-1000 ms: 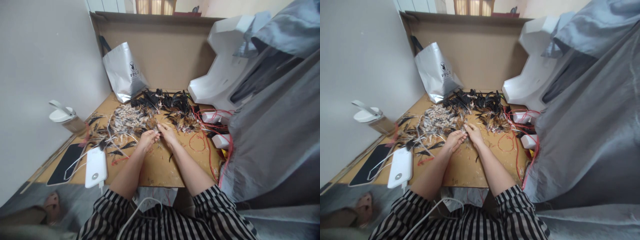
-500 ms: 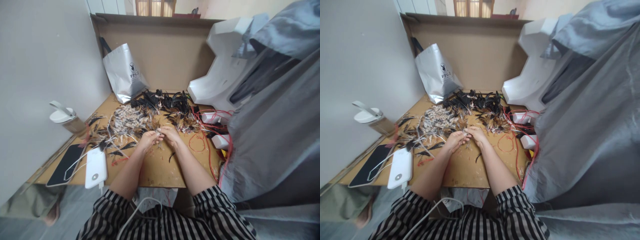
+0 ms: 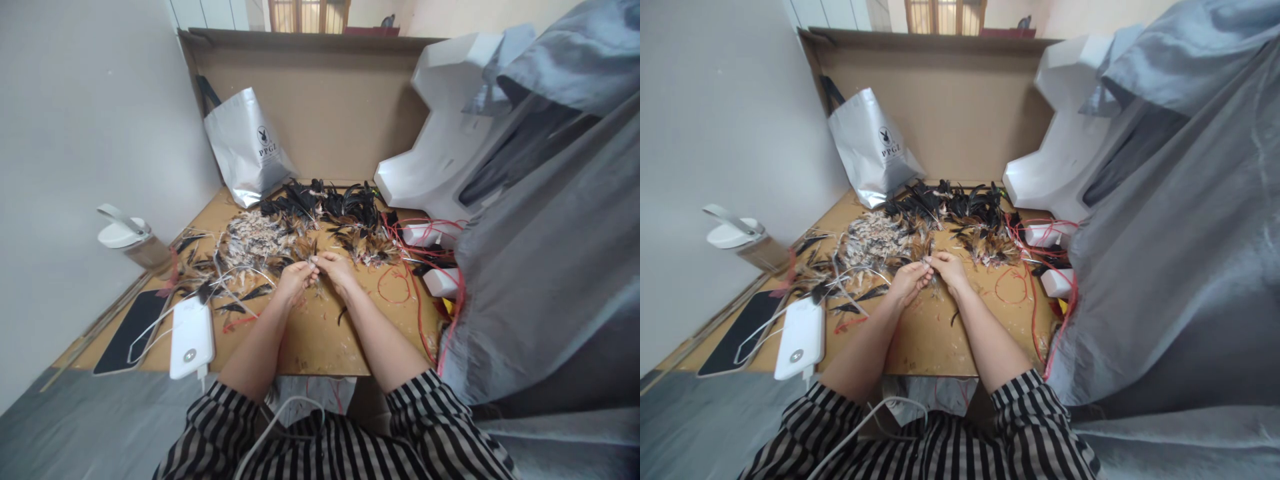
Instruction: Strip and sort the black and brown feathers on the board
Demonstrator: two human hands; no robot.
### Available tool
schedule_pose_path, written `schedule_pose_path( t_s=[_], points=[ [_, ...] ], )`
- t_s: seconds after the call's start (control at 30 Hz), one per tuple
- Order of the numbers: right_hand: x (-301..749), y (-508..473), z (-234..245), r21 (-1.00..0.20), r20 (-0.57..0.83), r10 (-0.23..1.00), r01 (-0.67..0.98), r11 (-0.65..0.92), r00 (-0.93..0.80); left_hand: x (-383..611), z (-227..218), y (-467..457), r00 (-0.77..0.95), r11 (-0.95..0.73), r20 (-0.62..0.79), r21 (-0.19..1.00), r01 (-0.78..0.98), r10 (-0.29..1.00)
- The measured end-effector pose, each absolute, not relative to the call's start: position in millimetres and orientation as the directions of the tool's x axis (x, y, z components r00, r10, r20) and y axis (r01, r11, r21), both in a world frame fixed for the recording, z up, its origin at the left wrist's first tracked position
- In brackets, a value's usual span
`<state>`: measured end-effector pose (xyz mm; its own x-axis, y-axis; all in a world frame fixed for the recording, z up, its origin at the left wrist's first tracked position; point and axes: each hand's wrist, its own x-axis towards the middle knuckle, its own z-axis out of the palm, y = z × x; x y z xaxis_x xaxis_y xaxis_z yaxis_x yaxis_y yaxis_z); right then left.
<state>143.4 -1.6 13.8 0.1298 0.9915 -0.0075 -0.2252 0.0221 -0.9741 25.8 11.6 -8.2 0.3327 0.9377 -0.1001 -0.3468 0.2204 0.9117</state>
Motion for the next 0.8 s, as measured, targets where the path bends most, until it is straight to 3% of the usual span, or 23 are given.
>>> schedule_pose_path(
  t_s=[0.13,0.43,0.6,0.7,0.8],
  points=[
    [148,-3,18,-0.99,0.024,0.997,-0.135,0.034,0.076,26,-8,12,0.316,0.155,-0.077,0.96,-0.231,0.946],
    [145,-2,16,-0.987,0.036,0.989,-0.148,0.057,0.141,26,-6,13,0.259,0.023,0.008,0.993,-0.117,0.966],
    [169,11,10,-0.971,-0.049,0.945,-0.236,0.031,0.325,24,-3,14,0.208,0.102,-0.054,0.969,-0.227,0.977],
    [188,20,1,-0.995,0.037,0.889,-0.063,0.074,0.457,22,-4,16,0.187,0.173,-0.111,0.917,-0.36,0.976],
    [201,24,-9,-0.976,0.166,0.888,0.202,0.085,0.428,21,-5,18,0.193,0.219,-0.148,0.877,-0.427,0.97]
  ],
)
